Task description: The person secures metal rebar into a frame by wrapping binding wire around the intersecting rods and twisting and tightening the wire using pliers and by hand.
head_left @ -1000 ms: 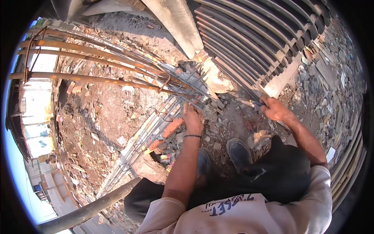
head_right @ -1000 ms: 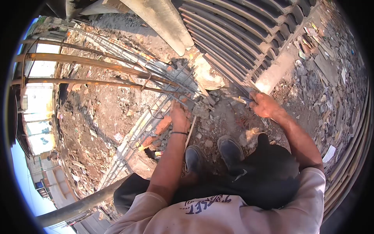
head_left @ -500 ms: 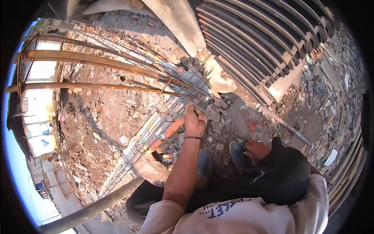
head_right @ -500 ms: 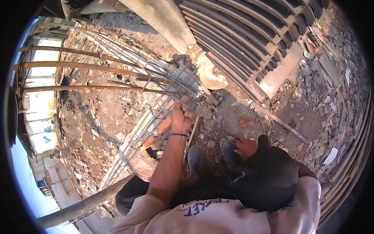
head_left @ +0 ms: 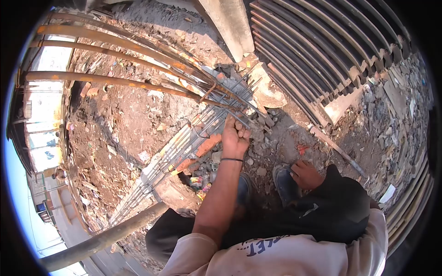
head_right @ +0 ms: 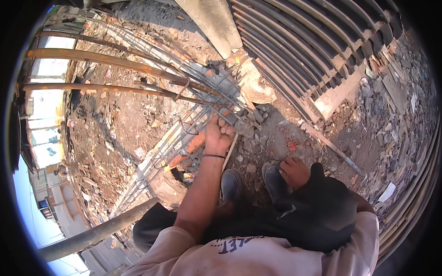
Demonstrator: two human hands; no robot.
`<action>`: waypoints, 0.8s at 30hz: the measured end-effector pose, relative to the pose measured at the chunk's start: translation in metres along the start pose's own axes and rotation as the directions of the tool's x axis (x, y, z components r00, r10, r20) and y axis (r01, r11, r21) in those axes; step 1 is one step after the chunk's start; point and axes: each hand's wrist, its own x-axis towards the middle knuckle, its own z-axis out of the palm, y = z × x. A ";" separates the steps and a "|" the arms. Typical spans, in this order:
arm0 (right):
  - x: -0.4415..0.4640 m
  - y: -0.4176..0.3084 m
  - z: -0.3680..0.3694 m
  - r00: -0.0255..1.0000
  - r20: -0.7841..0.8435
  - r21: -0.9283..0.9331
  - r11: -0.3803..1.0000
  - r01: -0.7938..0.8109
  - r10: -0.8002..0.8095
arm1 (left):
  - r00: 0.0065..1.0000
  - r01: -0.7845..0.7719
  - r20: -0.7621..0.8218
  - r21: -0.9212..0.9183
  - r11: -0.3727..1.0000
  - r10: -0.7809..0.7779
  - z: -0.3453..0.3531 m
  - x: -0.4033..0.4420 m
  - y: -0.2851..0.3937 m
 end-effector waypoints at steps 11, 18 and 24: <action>0.025 0.024 -0.019 0.906 0.422 0.335 0.933 -0.133 -0.022 | 0.955 -0.254 -0.045 0.381 0.889 0.292 0.001 0.001 -0.021; 0.032 0.014 -0.061 0.853 0.520 0.429 0.846 -0.316 0.055 | 1.000 -0.001 -0.030 0.155 0.988 0.005 -0.012 0.019 -0.012; 0.059 0.046 -0.097 0.650 0.753 0.343 0.902 -0.264 -0.097 | 0.999 0.050 -0.023 0.168 0.985 -0.046 -0.013 0.025 0.002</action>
